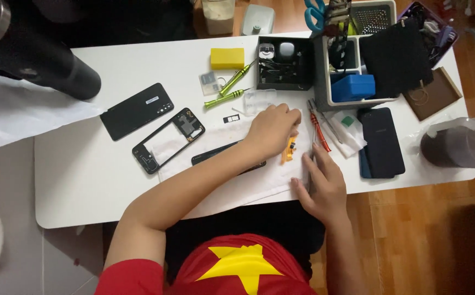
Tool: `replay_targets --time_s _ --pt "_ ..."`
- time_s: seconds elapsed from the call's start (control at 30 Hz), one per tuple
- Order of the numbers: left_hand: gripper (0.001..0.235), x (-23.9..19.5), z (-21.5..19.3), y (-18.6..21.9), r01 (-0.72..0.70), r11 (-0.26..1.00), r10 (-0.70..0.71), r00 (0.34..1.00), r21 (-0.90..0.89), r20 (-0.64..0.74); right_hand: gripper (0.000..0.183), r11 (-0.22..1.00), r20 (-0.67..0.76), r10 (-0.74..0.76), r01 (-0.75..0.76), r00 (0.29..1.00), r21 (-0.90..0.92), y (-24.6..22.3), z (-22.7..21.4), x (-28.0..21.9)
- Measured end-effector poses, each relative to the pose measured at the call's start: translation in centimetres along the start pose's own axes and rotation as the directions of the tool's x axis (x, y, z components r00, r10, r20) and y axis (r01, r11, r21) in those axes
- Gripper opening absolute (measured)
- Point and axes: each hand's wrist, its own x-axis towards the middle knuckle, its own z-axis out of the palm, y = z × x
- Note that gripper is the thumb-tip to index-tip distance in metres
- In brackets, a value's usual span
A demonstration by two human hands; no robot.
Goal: Reassembling a smartphone by connecting internal ribbon cables and installing small components using precision tools.
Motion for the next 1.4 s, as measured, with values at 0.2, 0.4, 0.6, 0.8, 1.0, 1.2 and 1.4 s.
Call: replay_targets --time_s 0.2,0.4,0.6,0.8,1.0,1.2,1.4 --pt "0.018 -0.5 -0.4 -0.7 0.004 0.999 -0.004 1.000 -0.052 0.003 0.044 1.000 -0.032 -0.002 0.002 0.999 0.009 -0.4 0.1 0.6" --pt "0.019 -0.3 -0.5 -0.7 0.028 0.996 -0.026 0.999 -0.085 0.031 0.036 0.997 -0.071 0.033 -0.028 0.997 0.067 -1.1 -0.8 1.7" --pt "0.016 -0.5 -1.8 -1.0 -0.065 0.922 0.032 0.995 -0.382 -0.092 0.025 0.998 -0.150 0.035 -0.026 0.988 0.057 -0.8 -1.0 2.5" --pt "0.027 -6.2 -8.5 0.3 -0.142 0.657 -0.082 0.963 -0.740 -0.258 0.016 0.961 -0.224 0.098 -0.034 0.970 0.273 -3.1 -2.6 3.6" --pt "0.019 -12.0 -8.0 -0.9 -0.007 0.698 -0.224 0.948 -0.716 -0.228 0.020 0.530 0.141 0.260 -0.263 0.955 0.807 -6.8 1.3 5.2" --pt "0.026 -15.8 -7.2 -2.4 0.027 0.666 -0.313 0.917 -0.746 -0.246 0.017 0.505 0.374 0.193 -0.419 0.907 0.754 -10.8 4.3 8.9" --pt "0.030 -17.0 -6.1 -3.8 0.004 0.632 -0.337 0.902 -0.775 -0.271 0.015 0.542 0.418 0.173 -0.441 0.892 0.715 -11.1 5.0 9.0"
